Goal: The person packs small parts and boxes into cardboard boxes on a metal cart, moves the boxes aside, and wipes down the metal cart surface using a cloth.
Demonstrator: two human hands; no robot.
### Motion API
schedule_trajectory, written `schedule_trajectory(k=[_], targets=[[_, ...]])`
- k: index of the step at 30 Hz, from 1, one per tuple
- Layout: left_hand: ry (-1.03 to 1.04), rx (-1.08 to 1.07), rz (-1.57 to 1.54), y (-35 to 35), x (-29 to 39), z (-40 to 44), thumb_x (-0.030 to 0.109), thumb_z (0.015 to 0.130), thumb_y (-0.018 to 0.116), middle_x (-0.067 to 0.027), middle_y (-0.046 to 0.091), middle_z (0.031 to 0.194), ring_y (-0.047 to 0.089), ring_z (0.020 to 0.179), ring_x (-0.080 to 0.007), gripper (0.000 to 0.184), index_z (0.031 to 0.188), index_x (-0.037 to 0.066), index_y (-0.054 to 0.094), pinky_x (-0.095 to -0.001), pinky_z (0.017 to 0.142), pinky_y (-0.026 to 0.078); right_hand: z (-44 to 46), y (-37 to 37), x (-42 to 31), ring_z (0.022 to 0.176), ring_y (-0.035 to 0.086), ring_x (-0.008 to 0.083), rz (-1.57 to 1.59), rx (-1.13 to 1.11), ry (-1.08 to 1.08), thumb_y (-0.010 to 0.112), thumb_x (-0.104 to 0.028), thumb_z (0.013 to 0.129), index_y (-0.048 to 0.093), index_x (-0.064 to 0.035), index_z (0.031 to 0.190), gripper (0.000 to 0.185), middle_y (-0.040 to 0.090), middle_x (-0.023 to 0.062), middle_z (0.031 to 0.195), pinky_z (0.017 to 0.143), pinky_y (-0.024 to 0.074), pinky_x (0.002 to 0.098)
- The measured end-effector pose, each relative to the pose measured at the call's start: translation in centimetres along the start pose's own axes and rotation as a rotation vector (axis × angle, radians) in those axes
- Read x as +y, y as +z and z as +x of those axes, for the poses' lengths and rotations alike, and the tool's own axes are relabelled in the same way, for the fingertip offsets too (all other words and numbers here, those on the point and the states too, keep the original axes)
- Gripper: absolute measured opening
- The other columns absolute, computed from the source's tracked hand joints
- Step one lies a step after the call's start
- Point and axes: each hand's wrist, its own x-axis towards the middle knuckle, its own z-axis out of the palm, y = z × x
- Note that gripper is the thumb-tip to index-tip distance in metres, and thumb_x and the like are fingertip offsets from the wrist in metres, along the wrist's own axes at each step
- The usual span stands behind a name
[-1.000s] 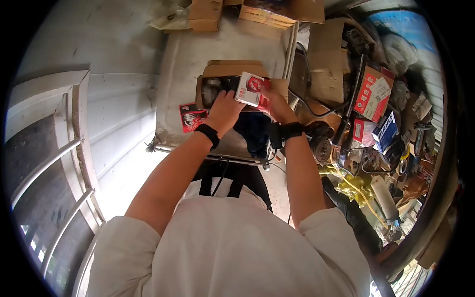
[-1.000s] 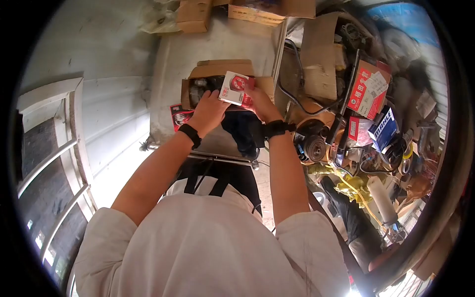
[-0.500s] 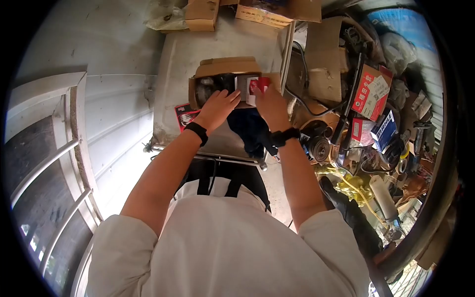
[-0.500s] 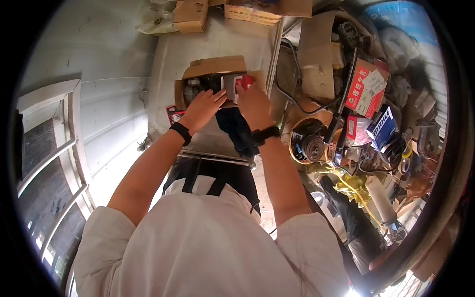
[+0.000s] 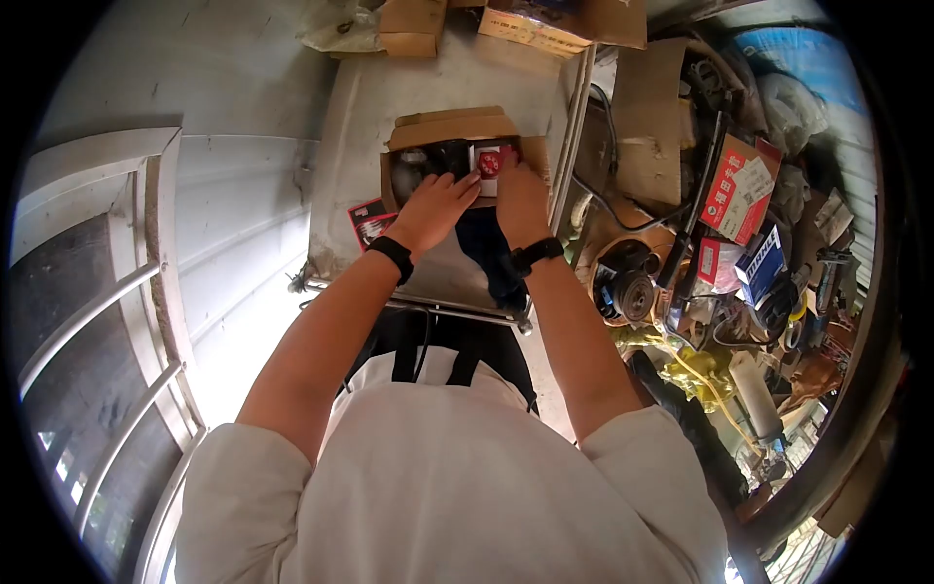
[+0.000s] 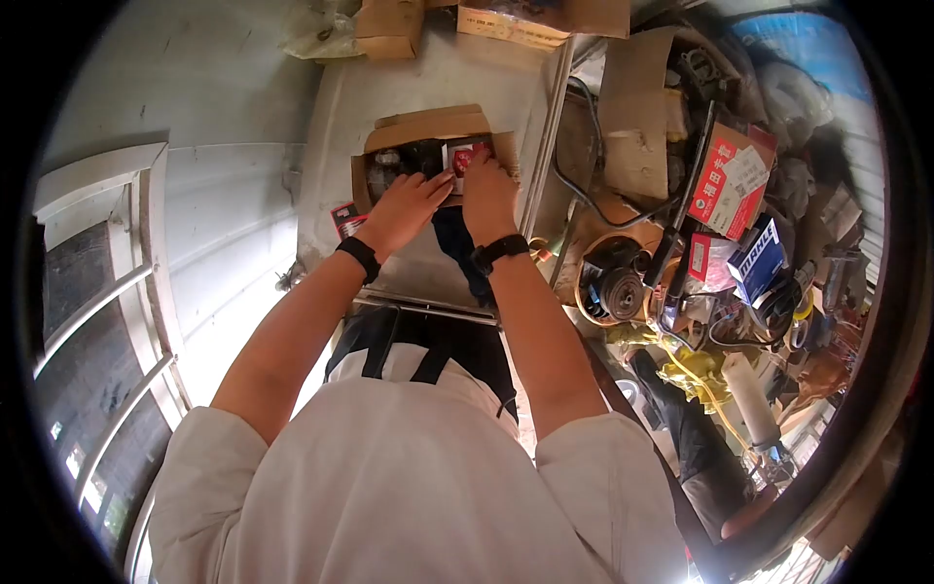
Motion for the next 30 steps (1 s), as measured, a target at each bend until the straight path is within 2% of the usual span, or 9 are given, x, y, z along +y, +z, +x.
schedule_trajectory(k=[2,5,8,11,14,17,23,29,30], targets=[[-0.013,-0.019,0.017,0.0,0.4,0.0,0.007,0.076,0.063,-0.0038,0.044,0.137,0.050,0.100,-0.0234,0.052,0.126,0.007,0.049,-0.0364,0.088,0.041,0.4,0.3,-0.5,0.077,0.068,0.0298,-0.011,-0.021,0.009,0.059,-0.004,0.077,0.056,0.0031,0.097,0.022,0.065,0.0168,0.083,0.063,0.0550,0.0366],[-0.021,-0.014,0.040,-0.1,0.4,0.2,0.007,0.076,0.062,-0.0041,0.044,0.138,0.050,0.100,-0.0237,0.052,0.126,0.006,0.049,-0.0363,0.088,0.041,2.2,-0.7,-1.2,0.077,0.069,0.0285,-0.016,-0.179,0.026,0.059,-0.003,0.075,0.057,0.0034,0.090,0.016,0.066,0.0184,0.078,0.063,0.0553,0.0370],[-0.024,0.007,0.061,0.1,0.6,0.4,0.007,0.077,0.060,-0.0045,0.044,0.138,0.050,0.098,-0.0234,0.051,0.126,0.005,0.049,-0.0360,0.088,0.041,3.6,-0.1,-0.6,0.076,0.069,0.0310,0.061,-0.129,0.067,0.058,-0.003,0.075,0.057,0.0027,0.086,0.012,0.066,0.0200,0.075,0.064,0.0557,0.0379],[-0.012,0.059,0.108,-0.1,0.9,0.4,0.007,0.078,0.054,-0.0063,0.047,0.135,0.051,0.099,-0.0220,0.042,0.120,0.005,0.053,-0.0339,0.086,0.041,3.7,0.9,1.1,0.075,0.069,0.0273,0.057,-0.065,-0.018,0.067,-0.010,0.072,0.061,0.0018,0.086,0.019,0.068,0.0156,0.077,0.059,0.0556,0.0409],[-0.023,0.025,0.131,0.4,1.2,0.3,0.004,0.077,0.057,-0.0065,0.045,0.137,0.050,0.096,-0.0229,0.050,0.125,0.003,0.049,-0.0357,0.087,0.041,3.5,-0.1,1.6,0.074,0.069,0.0275,0.011,-0.118,-0.206,0.066,-0.008,0.072,0.060,0.0035,0.086,0.019,0.068,0.0174,0.077,0.063,0.0558,0.0359],[-0.047,0.020,0.111,0.5,1.5,0.3,0.004,0.076,0.056,-0.0068,0.045,0.136,0.051,0.095,-0.0228,0.050,0.125,0.004,0.049,-0.0354,0.086,0.042,4.3,-0.1,1.2,0.074,0.069,0.0280,-0.030,-0.151,-0.186,0.064,-0.006,0.073,0.059,0.0041,0.086,0.017,0.068,0.0180,0.079,0.064,0.0553,0.0342],[-0.045,0.014,0.068,0.9,1.4,0.1,0.004,0.077,0.054,-0.0061,0.045,0.137,0.052,0.094,-0.0218,0.048,0.125,0.005,0.050,-0.0348,0.085,0.042,4.2,-0.6,0.1,0.081,0.068,0.0257,-0.153,-0.074,-0.394,0.061,-0.013,0.075,0.056,0.0009,0.087,0.019,0.067,0.0160,0.085,0.065,0.0539,0.0351],[-0.049,0.044,0.049,0.6,1.3,-0.4,0.004,0.077,0.053,-0.0051,0.046,0.136,0.052,0.093,-0.0211,0.046,0.124,0.007,0.052,-0.0342,0.085,0.042,5.6,-1.6,-1.6,0.083,0.068,0.0235,-0.203,-0.333,-0.300,0.058,-0.014,0.080,0.067,-0.0045,0.098,0.023,0.069,0.0133,0.096,0.071,0.0531,0.0355],[-0.048,0.065,0.050,0.4,1.1,-0.3,0.004,0.077,0.053,-0.0049,0.046,0.136,0.052,0.093,-0.0211,0.046,0.123,0.007,0.052,-0.0342,0.085,0.043,5.9,-0.5,-1.4,0.085,0.067,0.0267,-0.163,-0.261,-0.292,0.061,-0.013,0.077,0.067,-0.0056,0.101,0.027,0.069,0.0128,0.097,0.073,0.0533,0.0368]])
